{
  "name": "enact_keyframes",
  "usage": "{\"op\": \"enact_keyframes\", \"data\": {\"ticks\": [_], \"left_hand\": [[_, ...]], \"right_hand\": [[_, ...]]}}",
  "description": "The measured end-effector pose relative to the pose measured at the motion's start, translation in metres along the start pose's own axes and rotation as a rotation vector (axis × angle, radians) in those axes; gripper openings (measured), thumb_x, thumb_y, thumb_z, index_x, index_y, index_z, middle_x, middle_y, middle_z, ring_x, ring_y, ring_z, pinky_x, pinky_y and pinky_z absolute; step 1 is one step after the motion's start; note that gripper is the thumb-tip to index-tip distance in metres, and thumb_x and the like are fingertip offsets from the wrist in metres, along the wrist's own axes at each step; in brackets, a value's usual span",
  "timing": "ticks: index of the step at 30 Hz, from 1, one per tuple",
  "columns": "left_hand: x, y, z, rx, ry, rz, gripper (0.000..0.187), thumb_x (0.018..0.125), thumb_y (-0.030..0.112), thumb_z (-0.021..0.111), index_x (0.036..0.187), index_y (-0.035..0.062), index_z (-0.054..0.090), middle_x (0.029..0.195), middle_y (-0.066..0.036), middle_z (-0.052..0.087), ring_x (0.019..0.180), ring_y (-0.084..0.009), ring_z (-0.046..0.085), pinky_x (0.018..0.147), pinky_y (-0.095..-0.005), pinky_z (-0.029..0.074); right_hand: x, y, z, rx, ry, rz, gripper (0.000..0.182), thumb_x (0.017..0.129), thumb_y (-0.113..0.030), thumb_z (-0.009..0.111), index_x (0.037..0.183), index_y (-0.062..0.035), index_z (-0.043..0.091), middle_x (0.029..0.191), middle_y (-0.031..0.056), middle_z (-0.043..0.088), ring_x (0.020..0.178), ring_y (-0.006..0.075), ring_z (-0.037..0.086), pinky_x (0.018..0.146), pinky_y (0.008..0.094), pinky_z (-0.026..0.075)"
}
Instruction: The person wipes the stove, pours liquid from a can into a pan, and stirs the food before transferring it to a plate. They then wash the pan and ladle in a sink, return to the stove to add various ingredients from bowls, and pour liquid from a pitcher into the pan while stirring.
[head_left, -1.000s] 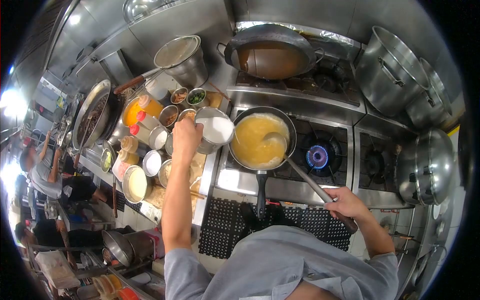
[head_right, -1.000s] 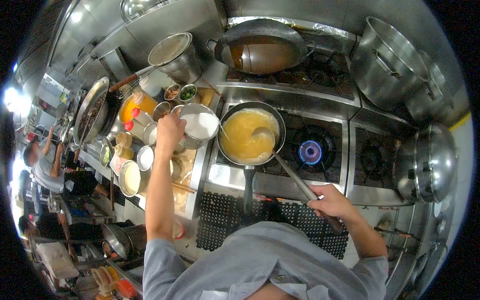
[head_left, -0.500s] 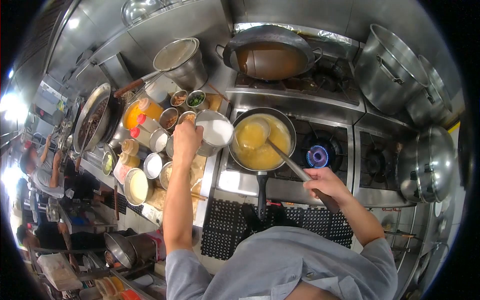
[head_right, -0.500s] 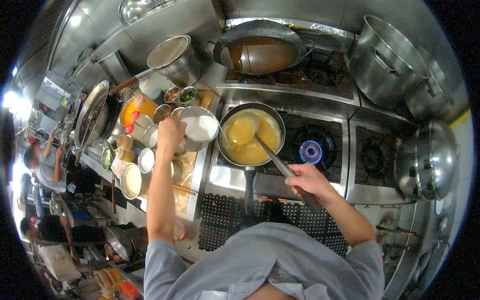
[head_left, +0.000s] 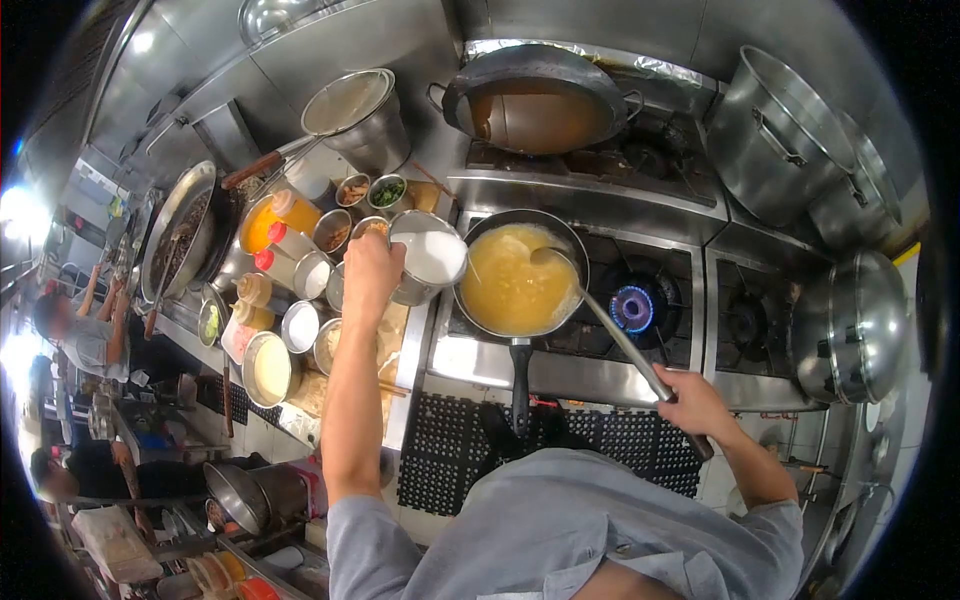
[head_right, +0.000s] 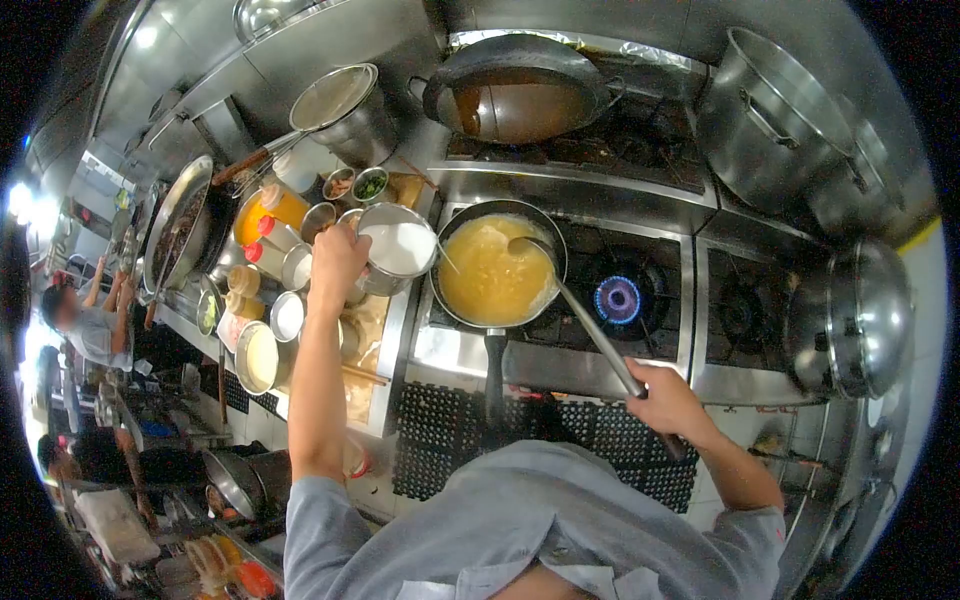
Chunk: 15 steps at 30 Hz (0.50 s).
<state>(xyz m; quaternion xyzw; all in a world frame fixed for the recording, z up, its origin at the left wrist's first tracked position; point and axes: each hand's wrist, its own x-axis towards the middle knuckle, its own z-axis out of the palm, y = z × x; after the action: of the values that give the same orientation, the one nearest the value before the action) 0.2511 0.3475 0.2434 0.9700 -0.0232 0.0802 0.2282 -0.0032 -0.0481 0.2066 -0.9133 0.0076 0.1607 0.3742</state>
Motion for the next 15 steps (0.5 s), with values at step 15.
{"op": "enact_keyframes", "data": {"ticks": [15], "left_hand": [[-0.002, -0.004, 0.006, 0.0, -0.009, -0.02, 0.024, 0.077, 0.016, 0.062, 0.072, -0.0079, 0.063, 0.067, -0.025, 0.063, 0.074, -0.0422, 0.064, 0.073, -0.0463, 0.051]], "right_hand": [[0.054, -0.055, 0.031, 0.901, -0.302, 0.219, 0.034, 0.081, -0.002, 0.059, 0.115, 0.0045, 0.057, 0.07, -0.0015, 0.053, 0.051, 0.0039, 0.049, 0.045, 0.0195, 0.04]]}}
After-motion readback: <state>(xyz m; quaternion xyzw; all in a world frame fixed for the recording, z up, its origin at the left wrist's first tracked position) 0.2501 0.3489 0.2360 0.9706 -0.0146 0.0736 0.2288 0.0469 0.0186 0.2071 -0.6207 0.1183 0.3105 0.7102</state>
